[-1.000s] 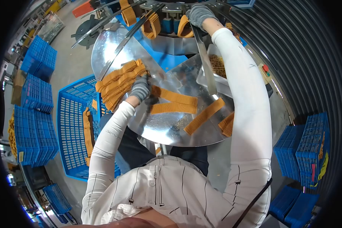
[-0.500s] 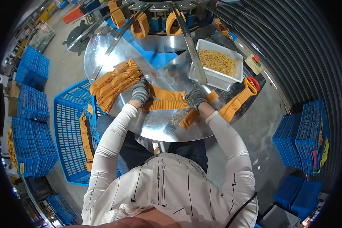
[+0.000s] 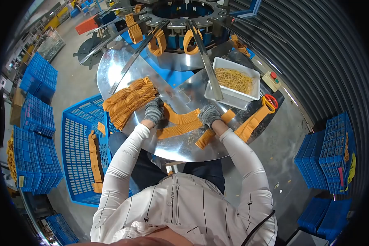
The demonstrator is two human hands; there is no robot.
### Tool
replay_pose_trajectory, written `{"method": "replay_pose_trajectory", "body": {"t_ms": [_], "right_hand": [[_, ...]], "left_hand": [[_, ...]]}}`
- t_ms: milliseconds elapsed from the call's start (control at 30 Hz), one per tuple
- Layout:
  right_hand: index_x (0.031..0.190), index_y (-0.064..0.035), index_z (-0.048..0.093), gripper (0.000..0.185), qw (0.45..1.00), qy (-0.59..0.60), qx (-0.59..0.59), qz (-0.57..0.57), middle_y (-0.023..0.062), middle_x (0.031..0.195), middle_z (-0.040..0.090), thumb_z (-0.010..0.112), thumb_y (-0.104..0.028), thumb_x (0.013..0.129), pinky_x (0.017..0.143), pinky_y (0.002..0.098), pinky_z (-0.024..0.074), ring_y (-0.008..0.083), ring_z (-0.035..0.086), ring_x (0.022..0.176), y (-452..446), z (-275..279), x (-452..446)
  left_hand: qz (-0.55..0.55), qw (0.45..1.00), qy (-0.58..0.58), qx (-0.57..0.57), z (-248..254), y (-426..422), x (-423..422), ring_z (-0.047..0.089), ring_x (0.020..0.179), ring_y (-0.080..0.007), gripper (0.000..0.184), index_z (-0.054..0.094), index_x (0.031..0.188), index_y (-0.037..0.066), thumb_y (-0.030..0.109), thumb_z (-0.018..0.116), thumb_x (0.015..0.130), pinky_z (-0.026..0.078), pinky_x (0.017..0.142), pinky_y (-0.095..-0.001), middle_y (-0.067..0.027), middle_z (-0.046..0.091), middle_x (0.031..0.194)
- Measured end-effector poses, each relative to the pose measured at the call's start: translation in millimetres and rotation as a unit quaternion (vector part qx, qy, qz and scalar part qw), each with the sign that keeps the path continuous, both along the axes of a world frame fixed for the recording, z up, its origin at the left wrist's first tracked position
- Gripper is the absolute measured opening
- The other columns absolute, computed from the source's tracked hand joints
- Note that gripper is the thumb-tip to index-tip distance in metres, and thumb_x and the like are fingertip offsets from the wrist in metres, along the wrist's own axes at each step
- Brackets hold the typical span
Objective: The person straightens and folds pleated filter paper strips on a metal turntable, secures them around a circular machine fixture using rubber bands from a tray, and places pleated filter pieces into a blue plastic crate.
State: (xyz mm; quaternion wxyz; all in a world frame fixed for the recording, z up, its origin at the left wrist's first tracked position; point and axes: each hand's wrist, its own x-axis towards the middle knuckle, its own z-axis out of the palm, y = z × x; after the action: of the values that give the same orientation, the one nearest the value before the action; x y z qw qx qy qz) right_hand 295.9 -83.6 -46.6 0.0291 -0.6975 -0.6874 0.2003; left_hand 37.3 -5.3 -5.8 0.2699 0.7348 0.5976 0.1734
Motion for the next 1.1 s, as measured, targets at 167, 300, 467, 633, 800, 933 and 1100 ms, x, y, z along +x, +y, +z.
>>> {"method": "replay_pose_trajectory", "body": {"t_ms": [167,300,467,633,800,933,1100], "right_hand": [[0.085,-0.0003,0.065,0.015,0.961,0.177,0.089,-0.194,0.0096,0.071,0.063,0.069,-0.008,0.073,0.058,0.031,0.0512,0.0166,0.061,0.062,-26.8,50.0,-5.8],[0.083,0.003,0.06,0.015,0.877,0.376,0.083,-0.289,0.0153,0.07,0.062,0.065,-0.007,0.073,0.052,0.0303,0.0513,0.0199,0.062,0.059,-36.4,56.0,-8.7],[0.078,0.0007,0.055,0.006,0.888,0.392,0.092,-0.223,0.0048,0.072,0.057,0.061,0.001,0.077,0.045,0.0214,0.0475,0.0119,0.059,0.059,-47.7,53.2,3.8],[0.079,-0.0052,0.059,0.006,0.864,0.404,0.2,-0.227,0.0013,0.071,0.058,0.063,-0.002,0.077,0.056,0.0226,0.0439,0.0107,0.052,0.064,-60.6,98.3,53.6],[0.082,-0.0027,0.06,0.006,0.869,0.359,0.181,-0.288,0.0007,0.065,0.055,0.065,-0.004,0.079,0.044,0.0213,0.0367,0.0068,0.046,0.05,-29.6,198.3,92.7],[0.088,-0.0009,0.062,0.013,0.869,0.434,0.109,-0.212,0.0008,0.064,0.054,0.064,-0.012,0.082,0.038,0.0211,0.0351,0.0062,0.046,0.047,8.5,234.7,79.7],[0.082,-0.0022,0.062,0.012,0.879,0.453,0.065,-0.135,-0.0003,0.061,0.053,0.065,-0.014,0.082,0.038,0.0184,0.0353,0.0055,0.045,0.046,24.8,274.7,35.7]], "left_hand": [[0.037,0.995,-0.082,-0.032,13.3,-2.2,4.6,0.058,0.066,-0.0252,0.01,0.057,0.083,0.003,0.006,0.06,0.074,0.048,0.063,-0.0352,-0.0152,0.061,0.074],[0.045,0.991,-0.121,-0.044,19.4,-7.3,9.6,0.059,0.067,-0.0227,0.02,0.056,0.08,0.003,0.01,0.07,0.068,0.048,0.064,-0.0329,-0.0118,0.062,0.073],[0.035,0.985,-0.158,-0.059,15.6,-7.1,12.6,0.06,0.067,-0.0238,0.02,0.057,0.082,0.003,0.015,0.069,0.072,0.048,0.062,-0.0343,-0.0108,0.062,0.073],[-0.058,0.983,-0.044,0.166,15.4,20.4,15.5,0.059,0.067,-0.0284,0.02,0.057,0.084,0.002,0.013,0.068,0.073,0.047,0.062,-0.0353,-0.0116,0.06,0.069],[-0.064,0.948,-0.306,-0.061,89.6,30.7,76.4,0.055,0.053,-0.0137,0.011,0.06,0.084,0.003,0.01,0.066,0.079,0.045,0.049,-0.0264,-0.0045,0.059,0.066],[-0.065,0.847,-0.479,-0.222,165.3,11.8,108.7,0.052,0.045,-0.0113,0.011,0.061,0.088,0.002,0.011,0.063,0.083,0.043,0.04,-0.0222,-0.0048,0.059,0.065],[-0.08,0.817,-0.504,-0.271,194.5,10.0,119.0,0.055,0.047,-0.0132,0.015,0.061,0.092,-0.003,0.009,0.063,0.083,0.046,0.041,-0.0223,-0.0079,0.06,0.064]]}}
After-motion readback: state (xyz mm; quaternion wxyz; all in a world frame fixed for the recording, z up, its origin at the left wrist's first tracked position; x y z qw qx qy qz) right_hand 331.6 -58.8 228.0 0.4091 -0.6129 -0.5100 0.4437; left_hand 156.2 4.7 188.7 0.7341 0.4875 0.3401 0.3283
